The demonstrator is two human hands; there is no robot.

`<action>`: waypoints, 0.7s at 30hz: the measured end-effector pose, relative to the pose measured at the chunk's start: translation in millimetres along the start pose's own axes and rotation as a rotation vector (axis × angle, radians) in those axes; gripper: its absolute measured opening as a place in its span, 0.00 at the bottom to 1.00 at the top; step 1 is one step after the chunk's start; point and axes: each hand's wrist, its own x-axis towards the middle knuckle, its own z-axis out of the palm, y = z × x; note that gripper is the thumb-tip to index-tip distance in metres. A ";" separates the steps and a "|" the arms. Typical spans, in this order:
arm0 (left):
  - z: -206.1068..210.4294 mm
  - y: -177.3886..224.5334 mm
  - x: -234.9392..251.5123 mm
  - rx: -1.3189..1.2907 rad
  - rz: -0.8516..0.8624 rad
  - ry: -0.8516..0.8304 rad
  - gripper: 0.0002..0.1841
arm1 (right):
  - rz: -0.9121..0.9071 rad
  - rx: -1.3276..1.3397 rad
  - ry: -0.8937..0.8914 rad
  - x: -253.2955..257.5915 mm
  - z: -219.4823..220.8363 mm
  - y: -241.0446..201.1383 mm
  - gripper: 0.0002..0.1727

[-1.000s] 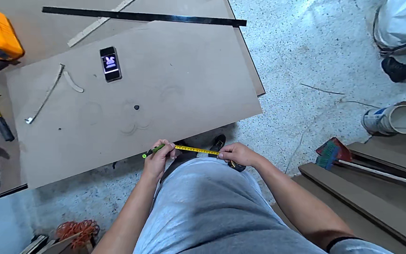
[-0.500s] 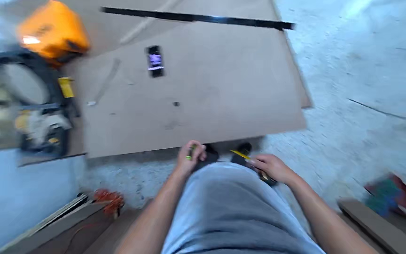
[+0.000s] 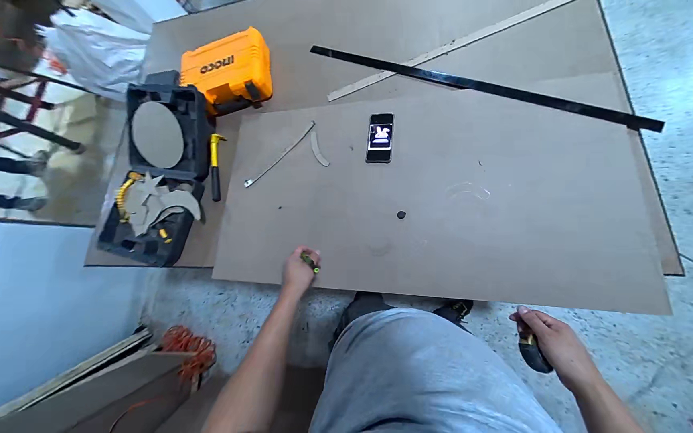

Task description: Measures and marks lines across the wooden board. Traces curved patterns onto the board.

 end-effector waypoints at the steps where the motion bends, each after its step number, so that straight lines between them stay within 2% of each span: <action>1: -11.5 1.9 19.3 0.056 0.008 0.025 0.17 | 0.013 0.011 0.006 -5.7 17.6 -12.8 0.24; 4: -33.9 22.0 81.8 0.167 0.079 0.079 0.21 | -0.001 0.020 -0.015 -19.4 68.5 -45.8 0.23; 7: -45.5 59.4 139.7 0.221 0.170 0.080 0.25 | -0.020 -0.047 -0.032 -43.5 106.2 -67.3 0.24; 11: -36.8 120.5 191.4 0.300 0.307 0.077 0.35 | 0.082 -0.030 0.019 -84.4 122.2 -67.5 0.24; 13: -24.3 135.8 212.7 0.336 0.356 0.053 0.37 | 0.147 -0.008 0.054 -98.4 119.6 -55.4 0.24; 17: 0.8 124.5 235.6 0.469 0.381 0.041 0.36 | 0.209 0.099 0.136 -114.3 111.9 -33.7 0.24; 21: 6.4 103.8 203.5 0.570 0.437 0.056 0.34 | 0.216 0.178 0.183 -112.5 103.5 -15.5 0.24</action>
